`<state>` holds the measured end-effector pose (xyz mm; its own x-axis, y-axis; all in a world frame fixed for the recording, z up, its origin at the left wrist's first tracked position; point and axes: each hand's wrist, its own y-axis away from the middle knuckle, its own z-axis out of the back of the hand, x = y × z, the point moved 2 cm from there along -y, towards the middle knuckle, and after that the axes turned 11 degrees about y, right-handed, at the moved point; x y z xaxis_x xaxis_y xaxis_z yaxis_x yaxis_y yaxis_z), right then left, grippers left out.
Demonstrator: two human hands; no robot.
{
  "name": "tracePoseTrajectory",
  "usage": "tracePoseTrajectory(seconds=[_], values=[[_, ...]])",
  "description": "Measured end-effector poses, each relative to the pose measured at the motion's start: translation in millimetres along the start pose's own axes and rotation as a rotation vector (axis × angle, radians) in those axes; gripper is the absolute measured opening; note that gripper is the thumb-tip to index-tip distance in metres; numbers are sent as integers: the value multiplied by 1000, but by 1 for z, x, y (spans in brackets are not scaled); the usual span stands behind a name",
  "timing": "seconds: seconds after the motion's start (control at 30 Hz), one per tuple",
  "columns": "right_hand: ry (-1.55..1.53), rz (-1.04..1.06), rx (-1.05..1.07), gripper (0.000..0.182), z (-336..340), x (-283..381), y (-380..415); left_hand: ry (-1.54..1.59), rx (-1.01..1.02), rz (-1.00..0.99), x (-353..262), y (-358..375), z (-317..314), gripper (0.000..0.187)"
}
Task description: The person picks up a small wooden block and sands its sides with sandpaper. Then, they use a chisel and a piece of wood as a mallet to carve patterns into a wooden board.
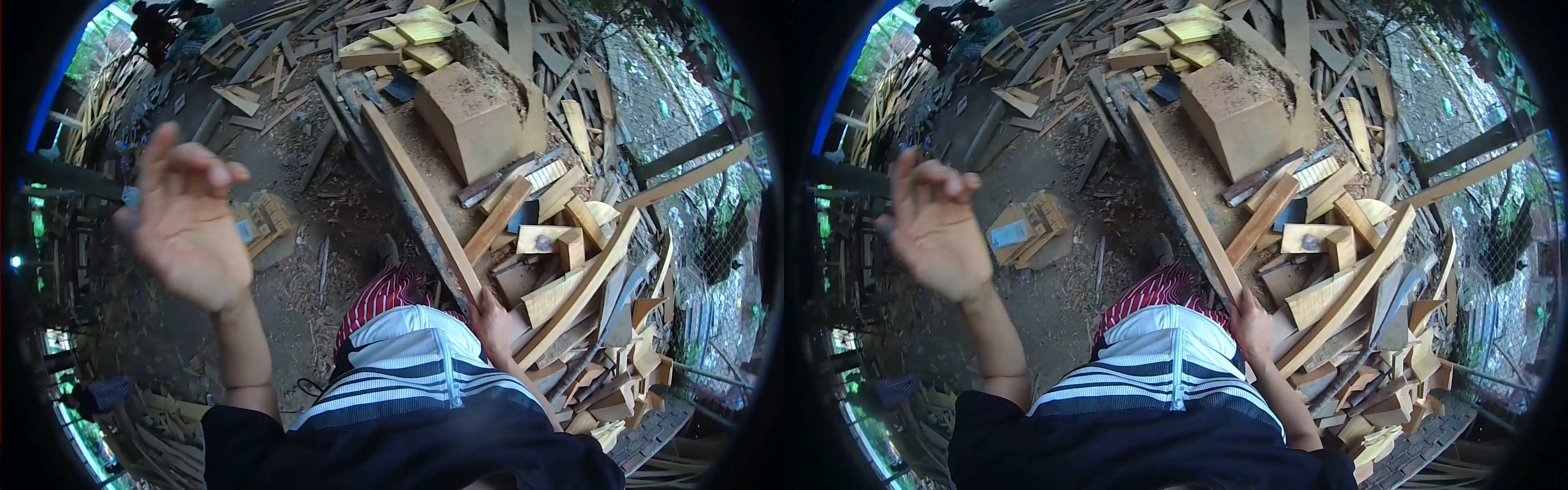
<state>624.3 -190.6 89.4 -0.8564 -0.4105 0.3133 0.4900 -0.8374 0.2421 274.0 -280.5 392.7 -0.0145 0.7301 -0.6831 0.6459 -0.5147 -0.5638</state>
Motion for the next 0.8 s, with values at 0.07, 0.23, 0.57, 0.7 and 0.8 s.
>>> tracePoseTrajectory(seconds=[0.07,0.23,0.57,0.7,0.8], values=[[35,94,-67,42,-19,20,-34,-109,-86,73,24,8,12,61],[88,54,12,51,-60,21,-53,-236,-28,504,102,40,33,37],[-56,-4,26,49,-25,61,-24,-93,-240,1753,302,242,62,70],[-101,12,126,45,-66,35,-30,-89,-410,1803,344,272,68,36],[-94,-9,363,47,-71,14,-42,-148,-521,1781,359,280,76,33]])
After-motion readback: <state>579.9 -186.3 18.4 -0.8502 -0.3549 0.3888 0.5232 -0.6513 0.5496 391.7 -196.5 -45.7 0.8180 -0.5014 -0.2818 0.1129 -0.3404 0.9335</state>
